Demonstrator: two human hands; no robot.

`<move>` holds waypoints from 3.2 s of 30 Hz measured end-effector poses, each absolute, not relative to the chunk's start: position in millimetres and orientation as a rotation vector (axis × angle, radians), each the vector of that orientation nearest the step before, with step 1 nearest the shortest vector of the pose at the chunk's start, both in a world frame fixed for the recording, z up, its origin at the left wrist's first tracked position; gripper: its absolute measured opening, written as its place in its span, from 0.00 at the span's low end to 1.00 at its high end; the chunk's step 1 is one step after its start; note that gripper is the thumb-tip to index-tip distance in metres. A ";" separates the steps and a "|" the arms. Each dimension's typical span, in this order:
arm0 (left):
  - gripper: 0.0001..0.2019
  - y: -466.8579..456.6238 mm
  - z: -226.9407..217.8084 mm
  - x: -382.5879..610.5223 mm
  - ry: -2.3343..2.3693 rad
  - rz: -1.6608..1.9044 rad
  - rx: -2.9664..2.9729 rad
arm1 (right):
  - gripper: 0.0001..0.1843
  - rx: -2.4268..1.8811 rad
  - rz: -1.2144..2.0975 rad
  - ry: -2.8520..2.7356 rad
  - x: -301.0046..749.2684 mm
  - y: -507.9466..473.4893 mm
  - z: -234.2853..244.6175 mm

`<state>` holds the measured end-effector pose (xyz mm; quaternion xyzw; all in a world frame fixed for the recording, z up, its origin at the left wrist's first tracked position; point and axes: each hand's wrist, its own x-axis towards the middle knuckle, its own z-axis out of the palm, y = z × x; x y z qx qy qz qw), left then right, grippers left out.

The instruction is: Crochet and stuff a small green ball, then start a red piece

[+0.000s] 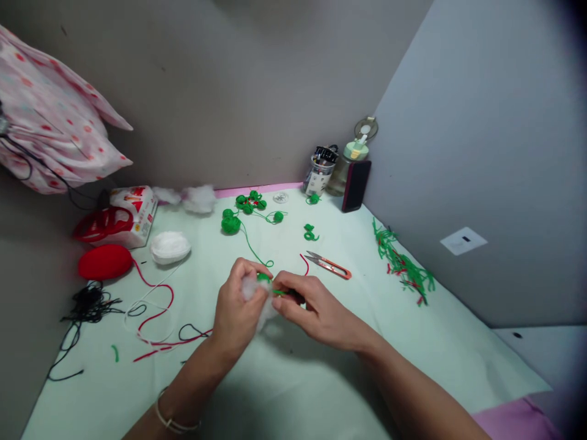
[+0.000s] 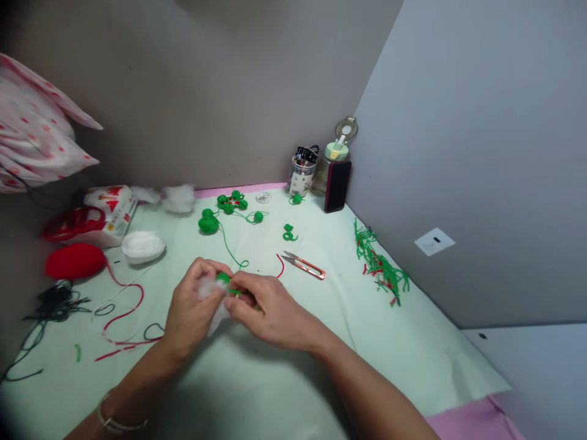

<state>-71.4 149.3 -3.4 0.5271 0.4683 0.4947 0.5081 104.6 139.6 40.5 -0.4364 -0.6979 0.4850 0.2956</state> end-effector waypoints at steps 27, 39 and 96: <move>0.11 146.2 8.7 -65.7 1.026 1.050 1.006 | 0.04 -1.043 1.013 -2.070 111.4 144.3 30.2; 0.12 149.2 15.2 -76.3 0.911 0.897 1.119 | 0.12 -1.228 1.346 -1.549 113.5 148.5 35.6; 0.09 144.1 15.6 -67.1 1.030 1.030 1.160 | 0.08 -1.017 0.660 -2.065 98.0 133.9 30.1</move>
